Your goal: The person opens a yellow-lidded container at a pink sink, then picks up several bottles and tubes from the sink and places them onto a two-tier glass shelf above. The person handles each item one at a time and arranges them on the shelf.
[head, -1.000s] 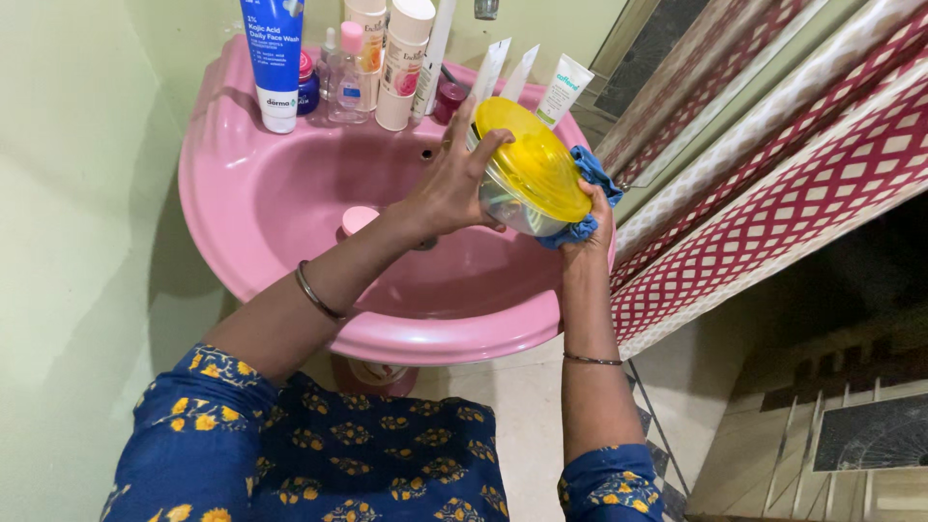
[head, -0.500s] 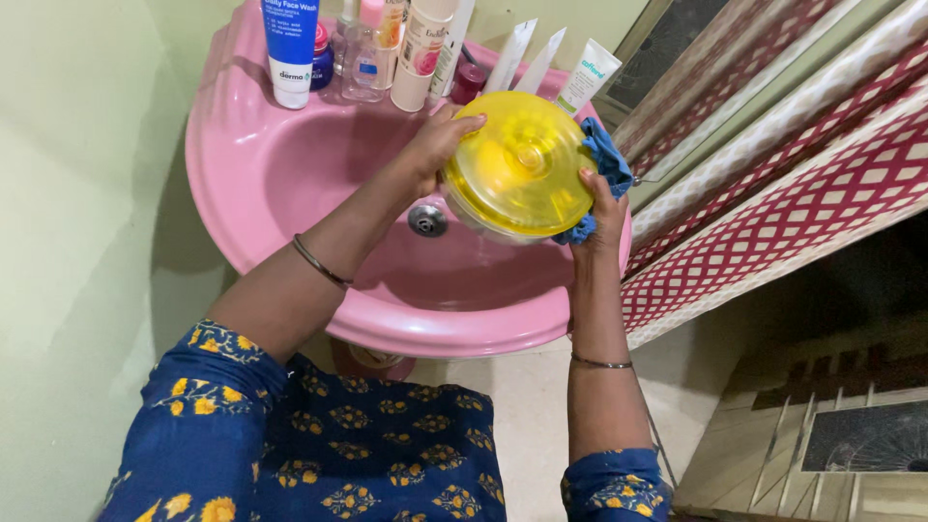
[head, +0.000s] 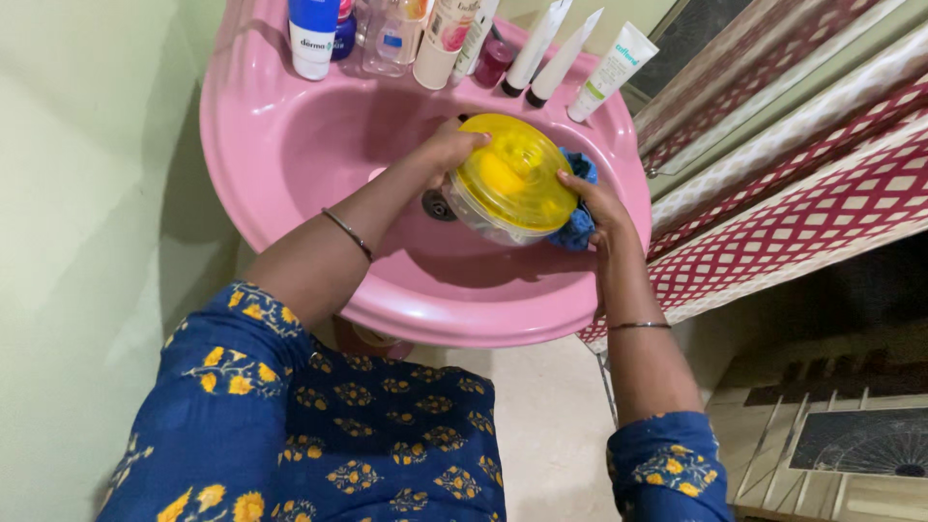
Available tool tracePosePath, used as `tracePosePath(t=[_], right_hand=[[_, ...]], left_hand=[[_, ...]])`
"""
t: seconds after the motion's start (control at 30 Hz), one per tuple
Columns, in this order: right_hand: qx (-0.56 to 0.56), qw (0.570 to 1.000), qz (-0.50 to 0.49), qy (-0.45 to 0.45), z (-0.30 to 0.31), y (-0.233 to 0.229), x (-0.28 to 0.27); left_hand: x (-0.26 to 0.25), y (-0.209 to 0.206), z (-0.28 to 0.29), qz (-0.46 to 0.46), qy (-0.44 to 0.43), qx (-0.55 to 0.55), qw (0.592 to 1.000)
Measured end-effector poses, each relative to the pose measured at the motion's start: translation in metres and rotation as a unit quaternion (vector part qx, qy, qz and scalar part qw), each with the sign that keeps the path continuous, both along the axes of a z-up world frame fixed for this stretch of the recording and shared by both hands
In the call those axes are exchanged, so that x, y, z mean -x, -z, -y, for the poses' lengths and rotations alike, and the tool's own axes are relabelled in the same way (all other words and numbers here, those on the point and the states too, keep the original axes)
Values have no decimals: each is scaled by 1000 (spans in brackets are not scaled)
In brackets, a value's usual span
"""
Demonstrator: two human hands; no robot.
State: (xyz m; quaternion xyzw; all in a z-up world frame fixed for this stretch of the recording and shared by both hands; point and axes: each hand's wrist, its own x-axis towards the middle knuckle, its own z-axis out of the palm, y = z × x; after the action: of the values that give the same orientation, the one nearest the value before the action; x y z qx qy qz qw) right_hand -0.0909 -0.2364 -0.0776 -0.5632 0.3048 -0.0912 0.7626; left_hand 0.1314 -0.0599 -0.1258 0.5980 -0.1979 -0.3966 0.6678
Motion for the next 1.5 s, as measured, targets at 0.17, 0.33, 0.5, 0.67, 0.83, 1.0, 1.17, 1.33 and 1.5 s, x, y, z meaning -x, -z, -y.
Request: tracePosePath(t=[0.17,0.33,0.5,0.67,0.83,1.0,1.17,1.33,1.5], right_hand=[[48,995,-89,-19,8,12,-4],[127,980,-151,-31,7,10,-6],[223,951,-210,-29,14,19,-10],[326,926,-174,-75,22,36,-14],[371,905,-195,-75,21,42,-15],[447,864,-201,-111,24,47,-17],[471,863,-174,-56,30,52,-18],[577,808,-111,40,21,34,-12],[576,799,-133,105,1,15,-9]], left_hand=[[2,28,9,73,-44,-49,995],[8,37,4,58,16,-74,995],[25,49,0,104,-14,-135,985],[19,68,9,122,-28,-234,964],[9,95,24,269,-43,-289,918],[8,109,33,283,-4,-330,901],[14,82,15,459,167,-344,802],[53,11,-18,484,278,-394,730],[71,-23,-40,581,336,-341,658]])
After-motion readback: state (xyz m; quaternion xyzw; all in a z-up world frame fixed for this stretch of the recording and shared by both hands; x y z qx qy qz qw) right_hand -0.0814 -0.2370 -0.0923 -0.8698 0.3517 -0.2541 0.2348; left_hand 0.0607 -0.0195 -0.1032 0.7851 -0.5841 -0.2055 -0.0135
